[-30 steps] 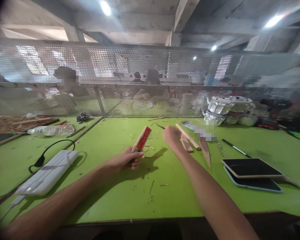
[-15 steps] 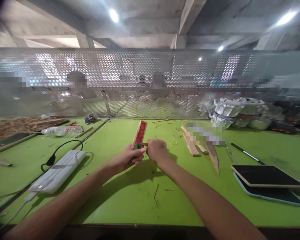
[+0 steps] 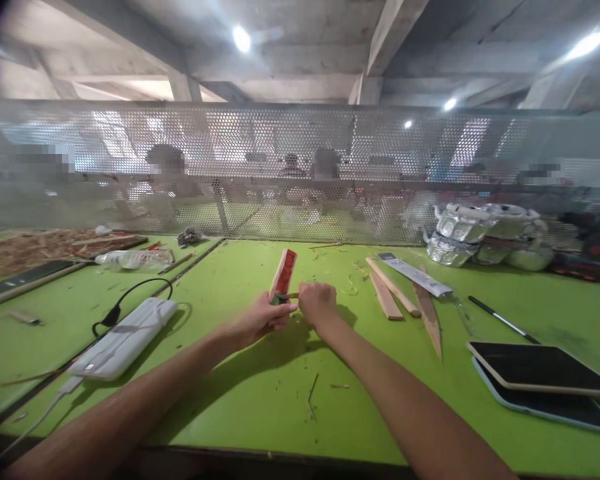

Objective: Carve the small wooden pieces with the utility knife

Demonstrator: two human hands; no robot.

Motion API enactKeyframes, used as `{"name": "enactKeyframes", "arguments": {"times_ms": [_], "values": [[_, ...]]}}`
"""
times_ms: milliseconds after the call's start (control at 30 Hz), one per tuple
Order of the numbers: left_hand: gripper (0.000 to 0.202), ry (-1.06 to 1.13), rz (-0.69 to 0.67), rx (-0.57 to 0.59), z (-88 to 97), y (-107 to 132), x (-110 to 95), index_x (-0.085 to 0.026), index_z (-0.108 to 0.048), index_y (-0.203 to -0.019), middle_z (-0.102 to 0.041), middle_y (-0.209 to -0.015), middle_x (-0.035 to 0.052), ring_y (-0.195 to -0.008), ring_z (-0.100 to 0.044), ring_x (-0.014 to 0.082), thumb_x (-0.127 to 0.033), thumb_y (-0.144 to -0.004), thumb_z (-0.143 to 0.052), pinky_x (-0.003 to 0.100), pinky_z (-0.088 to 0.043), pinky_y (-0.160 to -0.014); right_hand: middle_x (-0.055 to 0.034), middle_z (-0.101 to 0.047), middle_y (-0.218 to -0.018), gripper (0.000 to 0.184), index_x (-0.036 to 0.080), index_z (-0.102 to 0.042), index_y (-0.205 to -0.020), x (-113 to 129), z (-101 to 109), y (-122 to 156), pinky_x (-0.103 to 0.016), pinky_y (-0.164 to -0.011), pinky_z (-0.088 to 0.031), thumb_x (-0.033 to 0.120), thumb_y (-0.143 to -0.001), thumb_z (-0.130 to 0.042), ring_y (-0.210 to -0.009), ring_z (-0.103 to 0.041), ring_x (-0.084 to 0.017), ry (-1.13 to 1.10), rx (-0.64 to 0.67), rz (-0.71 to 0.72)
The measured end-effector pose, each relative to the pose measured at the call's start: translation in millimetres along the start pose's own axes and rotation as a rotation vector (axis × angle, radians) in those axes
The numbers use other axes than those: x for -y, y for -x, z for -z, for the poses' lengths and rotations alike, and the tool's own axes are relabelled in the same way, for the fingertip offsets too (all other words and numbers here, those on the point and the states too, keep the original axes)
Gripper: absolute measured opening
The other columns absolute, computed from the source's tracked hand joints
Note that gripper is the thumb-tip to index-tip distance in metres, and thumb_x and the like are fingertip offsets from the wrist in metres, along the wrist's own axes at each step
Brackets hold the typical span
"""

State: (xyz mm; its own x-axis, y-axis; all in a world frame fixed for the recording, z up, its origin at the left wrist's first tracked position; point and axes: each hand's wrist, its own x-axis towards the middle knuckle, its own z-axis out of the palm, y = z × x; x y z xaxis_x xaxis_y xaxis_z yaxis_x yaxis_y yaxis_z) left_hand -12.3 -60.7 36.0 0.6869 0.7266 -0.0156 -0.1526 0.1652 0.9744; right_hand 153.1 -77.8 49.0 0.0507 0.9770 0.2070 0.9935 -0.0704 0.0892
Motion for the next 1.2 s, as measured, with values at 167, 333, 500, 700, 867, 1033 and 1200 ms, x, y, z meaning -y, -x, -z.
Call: {"name": "enactKeyframes", "arguments": {"times_ms": [167,333,500,700,867,1033,1200], "values": [[0.044,0.039,0.052,0.006,1.7,-1,4,-0.018,-0.055,-0.085,-0.051,-0.066,-0.009,-0.053,-0.043,0.0041,-0.031,-0.077,-0.096,0.02,-0.034,-0.051,-0.0155,-0.081,-0.081,0.034,0.013,-0.083,-0.09,-3,-4,-3,-0.025,-0.058,-0.044,0.014,-0.103,-0.052,-0.068,-0.073,-0.022,-0.01,-0.005,-0.002],[0.047,0.164,0.039,0.045,-0.9,-2,7,-0.017,-0.055,-0.088,-0.052,-0.067,-0.0093,-0.052,-0.042,0.0028,-0.026,-0.072,-0.099,0.018,-0.031,-0.049,-0.0188,-0.081,-0.084,0.035,0.01,-0.084,-0.095,-5,2,-3,-0.026,-0.059,-0.043,0.009,-0.1,-0.049,-0.072,-0.074,-0.023,-0.005,-0.038,-0.009],[0.045,0.21,0.027,0.068,-1.8,-4,9,-0.017,-0.055,-0.09,-0.051,-0.066,-0.0095,-0.05,-0.041,0.0017,-0.024,-0.075,-0.097,0.017,-0.027,-0.047,-0.0223,-0.082,-0.093,0.035,0.009,-0.084,-0.1,-5,7,-6,-0.028,-0.061,-0.043,0.009,-0.098,-0.049,-0.079,-0.076,-0.026,0.005,-0.059,-0.016],[0.045,0.207,0.062,0.056,-7.7,0,4,-0.018,-0.052,-0.085,-0.047,-0.063,-0.0109,-0.047,-0.038,0.0007,-0.019,-0.073,-0.095,0.017,-0.023,-0.046,-0.0212,-0.083,-0.098,0.039,0.009,-0.084,-0.103,-8,8,-7,-0.028,-0.063,-0.042,0.008,-0.1,-0.045,-0.081,-0.076,-0.025,0.002,-0.049,-0.024],[0.042,0.195,0.077,0.01,-12.8,0,3,-0.019,-0.051,-0.088,-0.045,-0.062,-0.0118,-0.046,-0.036,0.0013,-0.013,-0.076,-0.09,0.016,-0.022,-0.045,-0.0208,-0.082,-0.098,0.039,0.009,-0.084,-0.106,-11,7,-11,-0.027,-0.066,-0.044,0.01,-0.101,-0.045,-0.084,-0.076,-0.024,0.008,-0.033,-0.042],[0.037,0.193,0.094,0.024,-13.8,-4,9,-0.02,-0.051,-0.09,-0.047,-0.062,-0.0108,-0.047,-0.038,0.0023,-0.013,-0.082,-0.086,0.015,-0.027,-0.045,-0.0212,-0.082,-0.097,0.038,0.009,-0.083,-0.107,-14,2,-18,-0.027,-0.069,-0.047,0.009,-0.1,-0.046,-0.083,-0.075,-0.024,0.015,-0.026,-0.086],[0.043,0.204,0.143,0.072,-24.6,4,15,-0.021,-0.047,-0.084,-0.044,-0.061,-0.0113,-0.047,-0.037,0.0021,-0.014,-0.08,-0.088,0.015,-0.032,-0.046,-0.0219,-0.081,-0.103,0.036,0.008,-0.082,-0.109,-31,-1,-27,-0.027,-0.074,-0.048,0.01,-0.103,-0.047,-0.089,-0.074,-0.024,-0.012,-0.024,-0.142]]}}
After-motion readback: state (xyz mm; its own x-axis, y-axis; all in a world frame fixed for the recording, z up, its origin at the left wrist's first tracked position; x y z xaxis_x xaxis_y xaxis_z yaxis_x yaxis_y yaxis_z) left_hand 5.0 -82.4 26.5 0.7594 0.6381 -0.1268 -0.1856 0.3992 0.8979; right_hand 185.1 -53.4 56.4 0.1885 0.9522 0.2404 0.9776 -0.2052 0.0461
